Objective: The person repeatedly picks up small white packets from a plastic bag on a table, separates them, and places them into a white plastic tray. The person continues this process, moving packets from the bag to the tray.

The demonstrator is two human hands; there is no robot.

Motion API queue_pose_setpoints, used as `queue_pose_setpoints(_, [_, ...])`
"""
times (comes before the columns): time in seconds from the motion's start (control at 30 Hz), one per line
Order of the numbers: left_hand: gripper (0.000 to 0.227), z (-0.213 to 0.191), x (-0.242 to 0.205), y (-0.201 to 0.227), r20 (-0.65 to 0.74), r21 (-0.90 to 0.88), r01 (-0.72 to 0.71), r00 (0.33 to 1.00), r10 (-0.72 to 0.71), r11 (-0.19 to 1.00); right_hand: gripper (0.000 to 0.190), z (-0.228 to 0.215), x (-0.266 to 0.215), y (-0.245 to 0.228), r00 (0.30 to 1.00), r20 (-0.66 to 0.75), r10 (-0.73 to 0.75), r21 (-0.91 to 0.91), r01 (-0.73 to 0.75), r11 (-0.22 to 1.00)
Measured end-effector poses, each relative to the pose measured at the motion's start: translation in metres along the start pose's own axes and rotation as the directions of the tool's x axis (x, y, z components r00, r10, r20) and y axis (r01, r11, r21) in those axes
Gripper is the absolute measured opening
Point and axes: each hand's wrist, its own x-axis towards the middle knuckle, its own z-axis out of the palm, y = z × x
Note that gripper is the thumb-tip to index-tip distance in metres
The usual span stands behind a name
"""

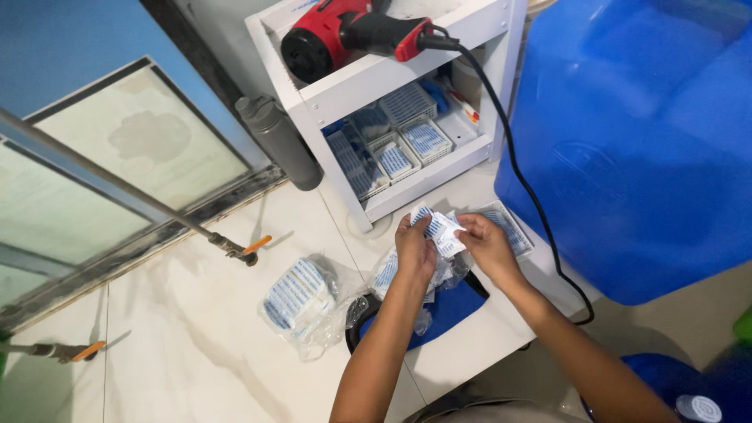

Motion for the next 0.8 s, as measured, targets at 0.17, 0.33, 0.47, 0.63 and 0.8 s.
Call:
queue_pose_setpoints(0.17, [0.013, 0.011, 0.009, -0.035, -0.066, 0.007, 0.066, 0.996, -0.066, 0.998, 0.027, -0.008, -0.005, 0.017, 0.989, -0.059, -0.137, -0.056, 0.134, 0.989])
queue_pose_setpoints(0.33, [0.013, 0.021, 0.032, -0.062, -0.030, 0.026, 0.145, 0.989, -0.144, 0.989, 0.024, -0.051, -0.013, 0.007, 0.922, -0.237, -0.307, -0.376, 0.204, 0.904])
queue_pose_setpoints(0.47, [0.021, 0.022, 0.049, -0.069, -0.060, 0.138, 0.179, 0.983, -0.172, 0.974, 0.029, -0.066, -0.025, -0.005, 0.840, -0.141, -0.525, -0.743, 0.261, 0.617])
queue_pose_setpoints(0.63, [0.036, 0.019, 0.060, -0.073, -0.049, 0.324, 0.088, 0.996, -0.076, 0.942, 0.029, -0.058, -0.027, -0.008, 0.941, -0.204, -0.271, -0.657, 0.074, 0.750])
queue_pose_setpoints(0.8, [0.042, 0.018, 0.065, -0.078, 0.005, 0.636, 0.008, 1.000, -0.015, 0.772, 0.025, -0.058, -0.032, -0.005, 0.902, -0.036, -0.431, -0.889, 0.168, 0.425])
